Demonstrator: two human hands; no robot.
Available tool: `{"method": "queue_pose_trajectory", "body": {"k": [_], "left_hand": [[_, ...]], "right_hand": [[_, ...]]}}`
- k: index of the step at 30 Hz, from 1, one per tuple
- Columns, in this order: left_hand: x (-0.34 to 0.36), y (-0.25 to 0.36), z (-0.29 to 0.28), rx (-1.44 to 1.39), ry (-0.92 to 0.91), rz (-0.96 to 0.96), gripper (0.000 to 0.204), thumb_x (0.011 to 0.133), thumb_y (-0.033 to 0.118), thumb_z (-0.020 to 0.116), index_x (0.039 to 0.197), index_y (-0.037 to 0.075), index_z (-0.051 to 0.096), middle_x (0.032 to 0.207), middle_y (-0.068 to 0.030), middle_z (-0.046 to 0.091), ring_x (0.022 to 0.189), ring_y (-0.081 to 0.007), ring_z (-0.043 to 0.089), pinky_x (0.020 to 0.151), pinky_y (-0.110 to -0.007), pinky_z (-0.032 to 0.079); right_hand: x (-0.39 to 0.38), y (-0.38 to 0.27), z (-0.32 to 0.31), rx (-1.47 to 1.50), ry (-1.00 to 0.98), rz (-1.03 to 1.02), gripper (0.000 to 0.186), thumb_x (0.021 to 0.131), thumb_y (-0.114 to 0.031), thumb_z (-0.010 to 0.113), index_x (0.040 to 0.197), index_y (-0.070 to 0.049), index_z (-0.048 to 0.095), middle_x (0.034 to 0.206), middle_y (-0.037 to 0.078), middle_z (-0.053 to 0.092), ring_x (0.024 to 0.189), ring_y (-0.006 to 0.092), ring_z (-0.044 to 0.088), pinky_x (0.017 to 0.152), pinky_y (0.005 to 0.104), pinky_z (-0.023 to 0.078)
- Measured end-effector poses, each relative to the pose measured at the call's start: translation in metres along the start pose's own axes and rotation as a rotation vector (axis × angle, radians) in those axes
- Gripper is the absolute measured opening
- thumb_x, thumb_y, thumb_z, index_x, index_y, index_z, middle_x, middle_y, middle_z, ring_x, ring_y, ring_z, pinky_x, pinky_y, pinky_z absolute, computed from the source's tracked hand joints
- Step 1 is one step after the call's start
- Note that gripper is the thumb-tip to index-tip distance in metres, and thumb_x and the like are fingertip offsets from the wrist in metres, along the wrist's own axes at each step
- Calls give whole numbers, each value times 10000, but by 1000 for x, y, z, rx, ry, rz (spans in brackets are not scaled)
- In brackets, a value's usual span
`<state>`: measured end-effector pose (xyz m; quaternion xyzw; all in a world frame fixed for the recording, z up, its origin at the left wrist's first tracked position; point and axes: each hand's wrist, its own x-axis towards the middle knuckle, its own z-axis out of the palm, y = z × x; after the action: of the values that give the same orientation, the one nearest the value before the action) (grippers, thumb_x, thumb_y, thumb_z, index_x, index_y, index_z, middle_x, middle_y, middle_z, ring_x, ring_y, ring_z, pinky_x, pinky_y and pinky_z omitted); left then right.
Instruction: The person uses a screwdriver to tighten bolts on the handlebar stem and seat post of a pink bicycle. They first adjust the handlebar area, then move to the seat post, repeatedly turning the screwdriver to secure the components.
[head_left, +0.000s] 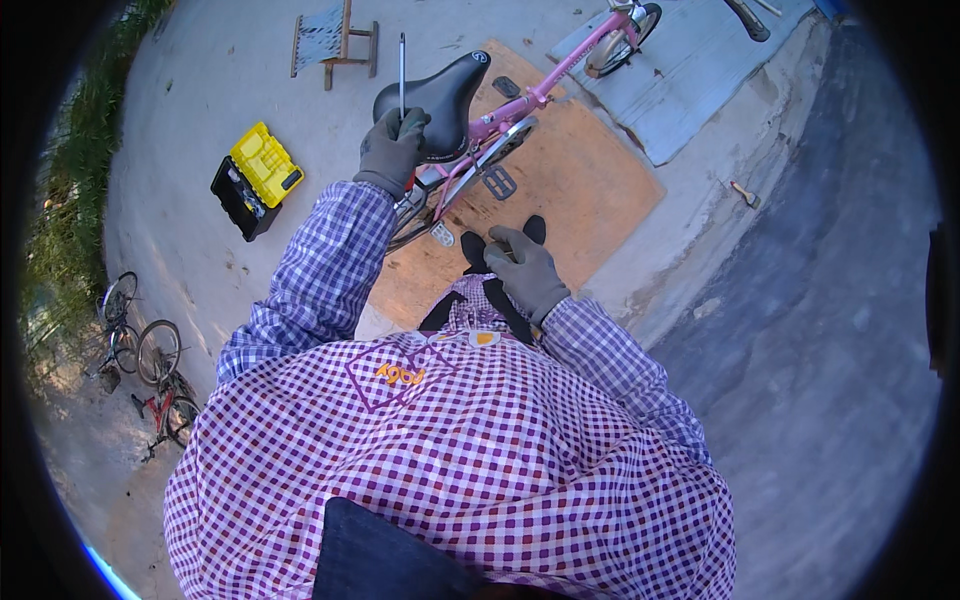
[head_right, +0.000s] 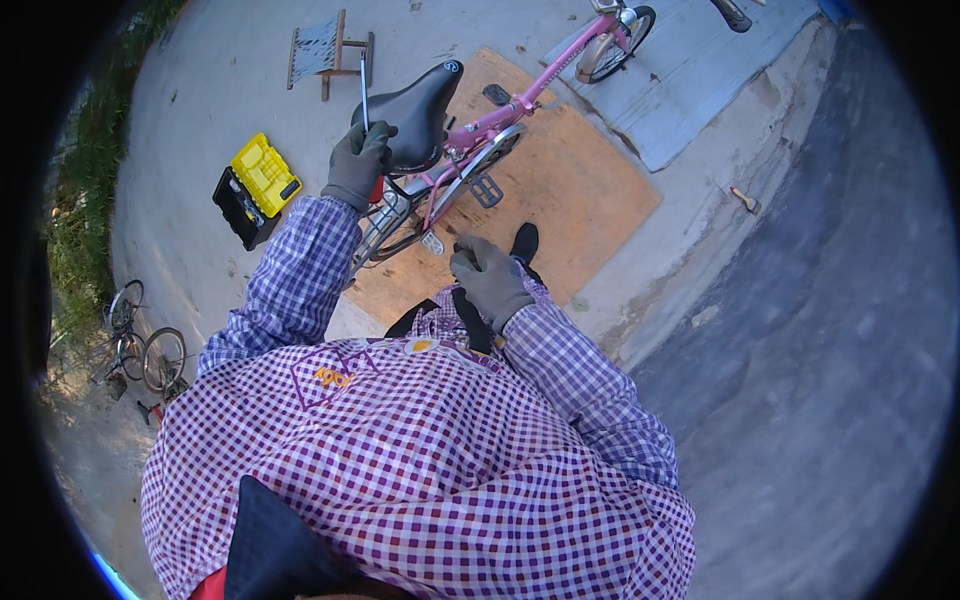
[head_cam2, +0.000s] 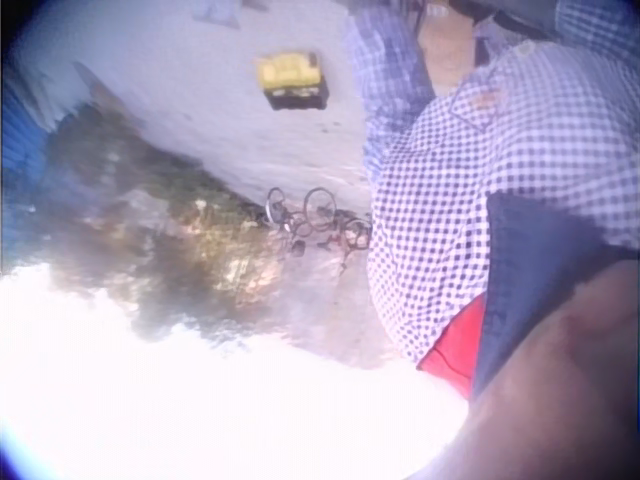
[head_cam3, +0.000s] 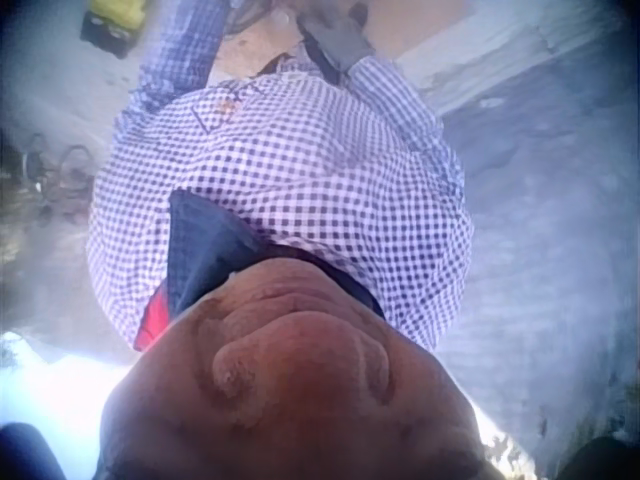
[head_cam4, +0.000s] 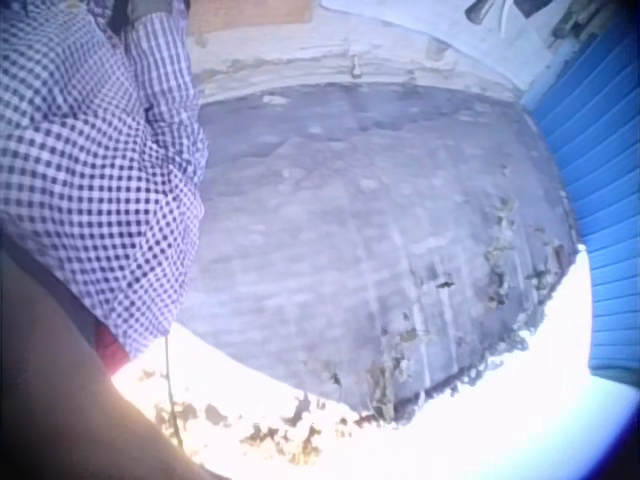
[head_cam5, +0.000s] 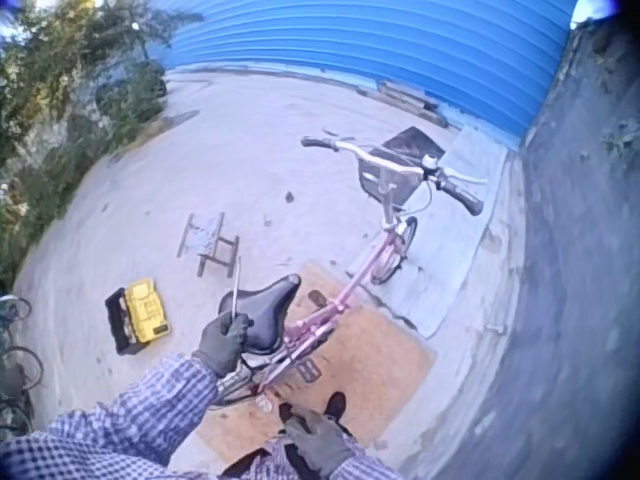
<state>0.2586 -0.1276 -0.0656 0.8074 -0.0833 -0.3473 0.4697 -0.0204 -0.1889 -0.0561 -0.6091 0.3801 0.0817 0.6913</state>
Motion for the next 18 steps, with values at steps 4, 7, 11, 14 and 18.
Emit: {"method": "queue_pose_trajectory", "body": {"k": [4,7,11,14,18], "left_hand": [[29,11,-1,649,43,390,328,944,234,740,1253,132,704,974,-78,718,930,-201,710,841,-355,563],[41,17,-1,973,17,511,329,944,221,720,1265,150,704,1073,-105,709,1041,-293,703,914,-410,552],[40,24,-8,1169,37,521,331,967,330,695,1248,156,702,1159,-153,677,1035,-344,682,914,-450,543],[31,28,-16,1311,82,641,368,1007,405,631,1286,170,676,1168,-134,673,1071,-337,665,910,-469,543],[16,31,-16,1442,88,562,404,1041,442,576,1358,201,643,1187,-119,670,1108,-323,651,928,-470,543]], "right_hand": [[11,19,1,27,-52,70,454,943,-251,706,1342,-49,632,1196,197,713,1031,275,720,891,372,574],[13,31,5,-3,-45,19,451,946,-236,704,1344,-34,633,1208,192,716,1038,250,712,910,349,559],[-16,51,8,23,-21,83,416,951,-181,709,1334,-32,642,1168,137,722,991,153,681,861,295,549],[-31,66,9,110,-3,211,401,948,-158,712,1326,-41,646,1084,94,721,920,125,670,787,291,556],[-33,74,9,219,31,356,364,971,-210,697,1299,-60,651,1126,139,724,949,183,696,775,321,573]]}}
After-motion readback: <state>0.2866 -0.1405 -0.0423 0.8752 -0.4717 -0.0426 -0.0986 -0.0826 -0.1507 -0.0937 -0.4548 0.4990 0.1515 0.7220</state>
